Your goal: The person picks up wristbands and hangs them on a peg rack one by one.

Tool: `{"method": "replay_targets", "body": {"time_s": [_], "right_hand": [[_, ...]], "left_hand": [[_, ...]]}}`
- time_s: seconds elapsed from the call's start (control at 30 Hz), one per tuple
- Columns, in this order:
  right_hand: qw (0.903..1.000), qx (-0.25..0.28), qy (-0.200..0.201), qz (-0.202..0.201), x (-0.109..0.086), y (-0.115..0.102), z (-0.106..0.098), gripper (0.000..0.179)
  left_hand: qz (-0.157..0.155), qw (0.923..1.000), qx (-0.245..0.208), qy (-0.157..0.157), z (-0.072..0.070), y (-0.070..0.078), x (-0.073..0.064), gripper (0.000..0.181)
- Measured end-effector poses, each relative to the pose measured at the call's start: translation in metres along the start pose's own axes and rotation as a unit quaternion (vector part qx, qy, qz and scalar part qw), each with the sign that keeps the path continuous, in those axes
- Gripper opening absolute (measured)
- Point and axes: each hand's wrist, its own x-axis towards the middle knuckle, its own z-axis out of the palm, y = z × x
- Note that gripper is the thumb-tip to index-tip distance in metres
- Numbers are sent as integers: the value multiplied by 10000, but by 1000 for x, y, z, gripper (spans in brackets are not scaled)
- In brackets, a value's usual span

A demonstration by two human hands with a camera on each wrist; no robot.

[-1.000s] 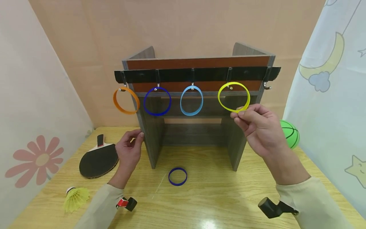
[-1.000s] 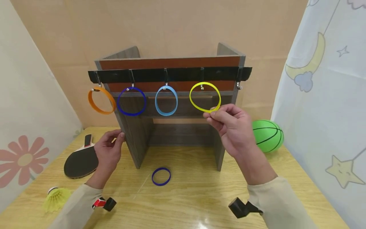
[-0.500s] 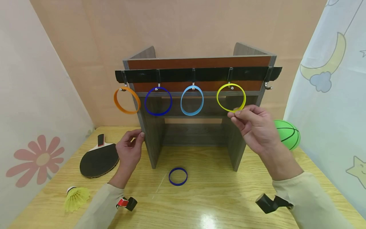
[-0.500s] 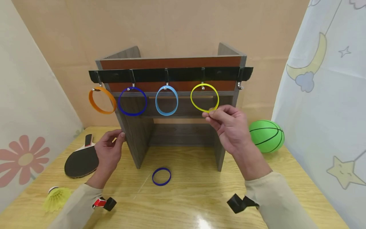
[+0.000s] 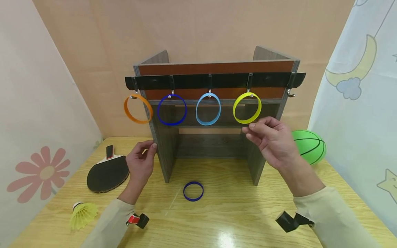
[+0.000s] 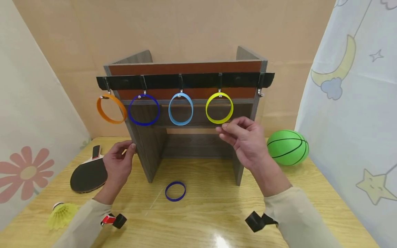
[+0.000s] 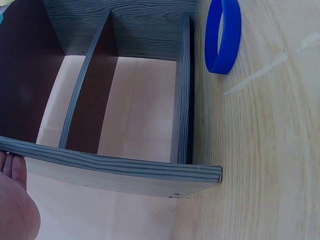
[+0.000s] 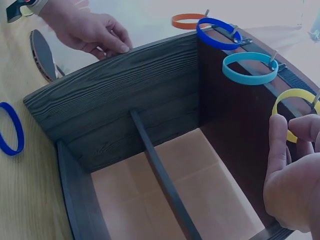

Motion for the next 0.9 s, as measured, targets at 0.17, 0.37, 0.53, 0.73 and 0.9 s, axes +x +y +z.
{"method": "replay_targets", "body": {"time_s": [0.17,0.37,0.53,0.73,0.9], "right_hand": [[9993,-337,-68,151,-5,8,-5,19],[9926,-959,-426,610,-13,38,-13,22],[9805,-1502,-453,1180,-20,68,-19,19],[9587,-2199,-477,1741,-27,99,-24,12],[9303,-2733,-817,2305,-34,123,-26,8]], "left_hand": [[22,9999,-145,-8,1,-1,0,10],[47,9998,-168,-9,1,-1,0,10],[32,9999,-145,-12,0,-2,0,10],[12,9999,-130,6,1,-2,1,10],[32,9999,-95,14,1,0,1,10]]}}
